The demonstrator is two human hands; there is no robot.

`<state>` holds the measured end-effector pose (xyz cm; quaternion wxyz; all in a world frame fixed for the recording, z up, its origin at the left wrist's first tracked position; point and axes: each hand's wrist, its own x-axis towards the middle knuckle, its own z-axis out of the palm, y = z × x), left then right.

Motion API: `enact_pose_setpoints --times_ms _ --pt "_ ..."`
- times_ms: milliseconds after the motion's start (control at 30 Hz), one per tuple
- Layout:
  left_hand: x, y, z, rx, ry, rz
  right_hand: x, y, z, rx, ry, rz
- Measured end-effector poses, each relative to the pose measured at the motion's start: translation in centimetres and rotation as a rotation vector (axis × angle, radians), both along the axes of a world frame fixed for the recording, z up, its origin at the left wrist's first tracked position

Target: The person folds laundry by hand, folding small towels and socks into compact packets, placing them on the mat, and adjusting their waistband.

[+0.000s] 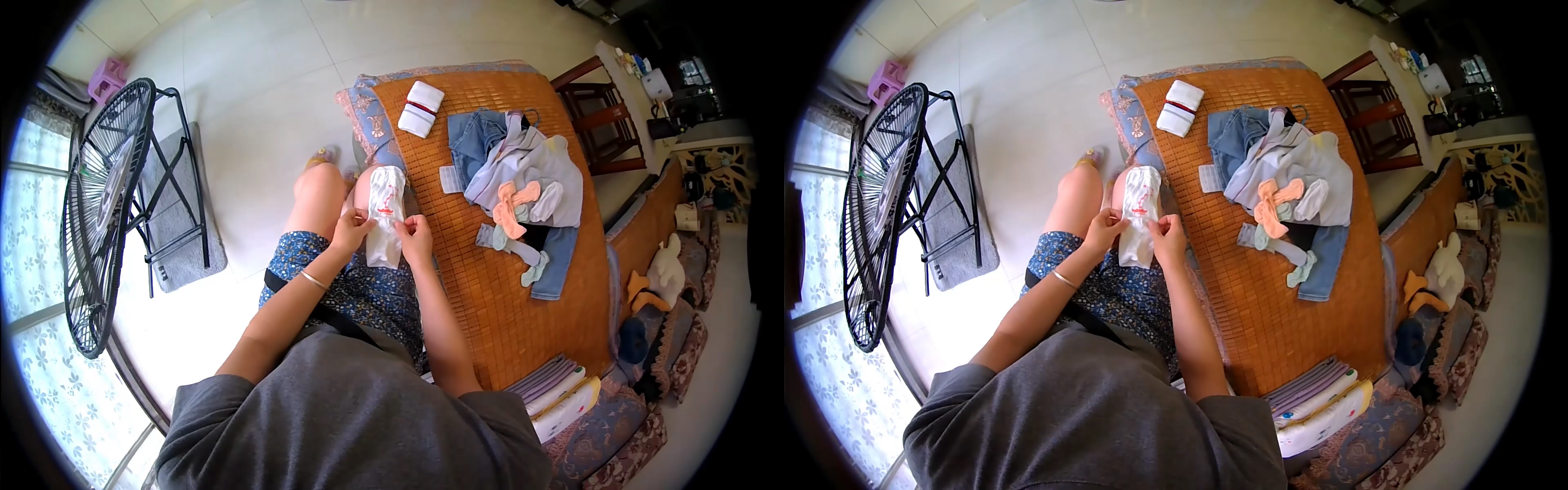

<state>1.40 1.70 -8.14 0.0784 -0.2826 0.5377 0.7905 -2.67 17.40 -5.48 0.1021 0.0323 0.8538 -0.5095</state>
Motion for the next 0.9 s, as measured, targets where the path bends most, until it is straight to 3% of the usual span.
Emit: enact_pose_setpoints --times_ms 67,133,167,233,400,467,567,767,900 --pt "0.2 -0.4 0.9 0.056 -0.044 0.028 -0.3 -0.1 0.9 0.026 0.021 0.012" --pt "0.4 -1.0 1.1 0.112 -0.089 0.056 -1.2 -0.2 1.7 0.193 0.409 0.169" --pt "0.4 -1.4 1.2 0.185 -0.146 0.030 -1.5 -0.6 2.0 0.193 0.408 0.171" --pt "0.7 -1.5 1.6 0.258 -0.204 0.005 -1.7 -1.6 3.1 0.260 0.485 0.442" --pt "0.9 -0.9 1.1 0.095 -0.059 0.019 -2.1 -2.9 4.7 0.396 0.370 0.608" --pt "1.3 -1.0 0.2 0.109 -0.040 0.004 -2.6 -2.8 4.8 0.165 0.265 0.656" --pt "1.1 -0.4 -1.0 -0.052 0.102 0.017 -2.7 -2.3 3.4 0.034 0.159 0.602" --pt "0.8 0.1 0.0 -0.365 0.168 -0.043 -3.2 -2.3 4.0 0.181 0.145 0.702" --pt "0.9 0.2 0.3 -0.438 0.216 -0.039 -3.5 -2.4 3.3 0.170 0.072 0.666"
